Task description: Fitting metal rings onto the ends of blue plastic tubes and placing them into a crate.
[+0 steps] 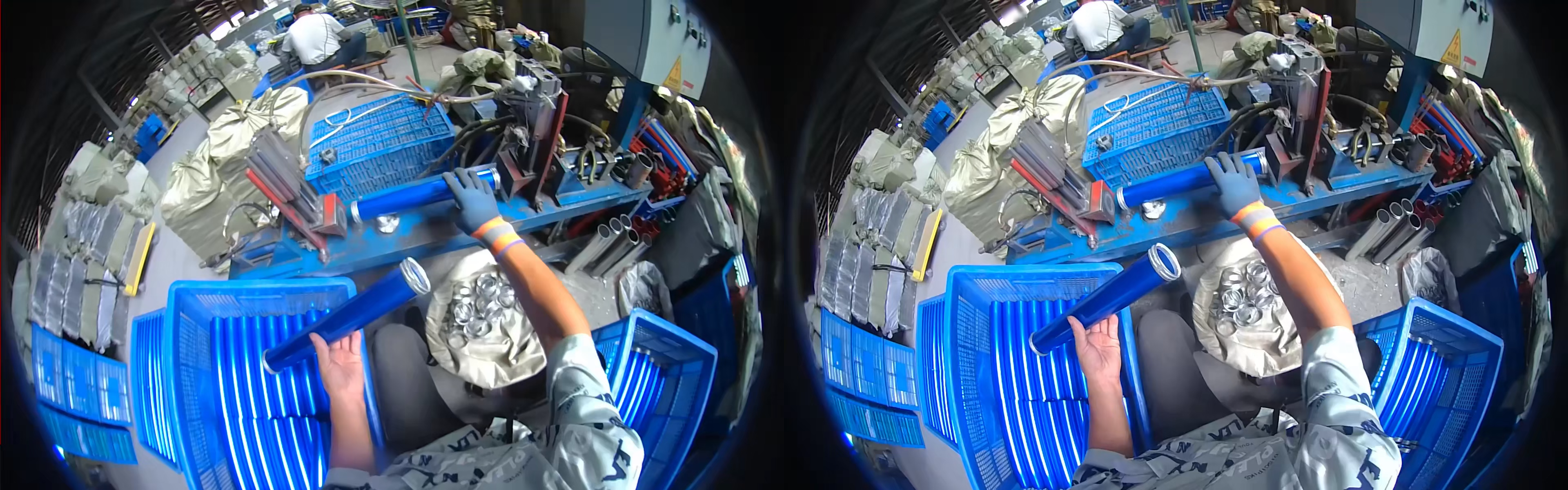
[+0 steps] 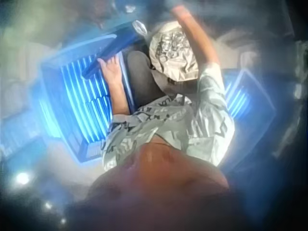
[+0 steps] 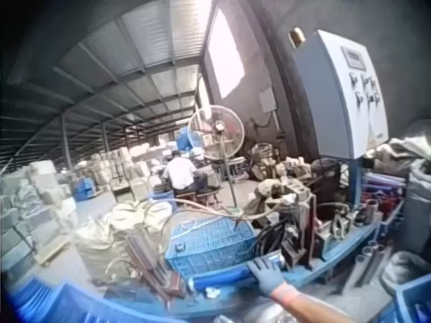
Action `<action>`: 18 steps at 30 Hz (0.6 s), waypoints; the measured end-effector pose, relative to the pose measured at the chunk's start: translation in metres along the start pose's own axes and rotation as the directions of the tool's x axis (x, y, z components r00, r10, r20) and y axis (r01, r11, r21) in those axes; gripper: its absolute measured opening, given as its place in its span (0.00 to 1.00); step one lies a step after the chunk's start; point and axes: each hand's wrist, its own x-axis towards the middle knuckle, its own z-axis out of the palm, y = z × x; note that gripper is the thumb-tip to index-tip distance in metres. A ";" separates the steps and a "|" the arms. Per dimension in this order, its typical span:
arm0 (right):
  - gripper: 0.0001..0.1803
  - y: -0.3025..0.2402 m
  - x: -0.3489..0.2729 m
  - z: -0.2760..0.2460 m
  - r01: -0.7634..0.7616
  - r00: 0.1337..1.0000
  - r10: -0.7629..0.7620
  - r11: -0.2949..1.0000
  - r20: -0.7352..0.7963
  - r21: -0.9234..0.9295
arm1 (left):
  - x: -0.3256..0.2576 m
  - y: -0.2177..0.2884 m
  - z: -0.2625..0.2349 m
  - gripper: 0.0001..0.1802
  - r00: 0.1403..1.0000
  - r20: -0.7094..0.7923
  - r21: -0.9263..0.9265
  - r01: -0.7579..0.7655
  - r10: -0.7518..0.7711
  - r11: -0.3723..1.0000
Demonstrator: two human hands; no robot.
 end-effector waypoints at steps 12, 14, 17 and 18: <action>0.39 -0.095 -0.006 -0.084 0.016 0.988 0.030 0.956 -0.151 0.294 | 0.030 0.042 -0.006 0.30 0.998 -0.010 0.294 -0.051 0.056 0.954; 0.41 -0.086 -0.061 -0.147 0.069 0.951 0.053 0.924 -0.306 0.377 | 0.051 -0.014 -0.007 0.26 0.998 0.025 0.291 0.051 -0.061 0.955; 0.41 -0.062 -0.163 -0.186 -0.217 0.743 0.650 0.455 -0.156 0.864 | 0.087 -0.118 0.045 0.32 0.973 0.056 0.357 0.190 -0.223 0.915; 0.42 -0.065 -0.190 -0.207 -0.074 0.769 0.625 0.294 -0.133 0.953 | 0.111 -0.147 0.071 0.33 0.974 0.043 0.359 0.191 -0.221 0.913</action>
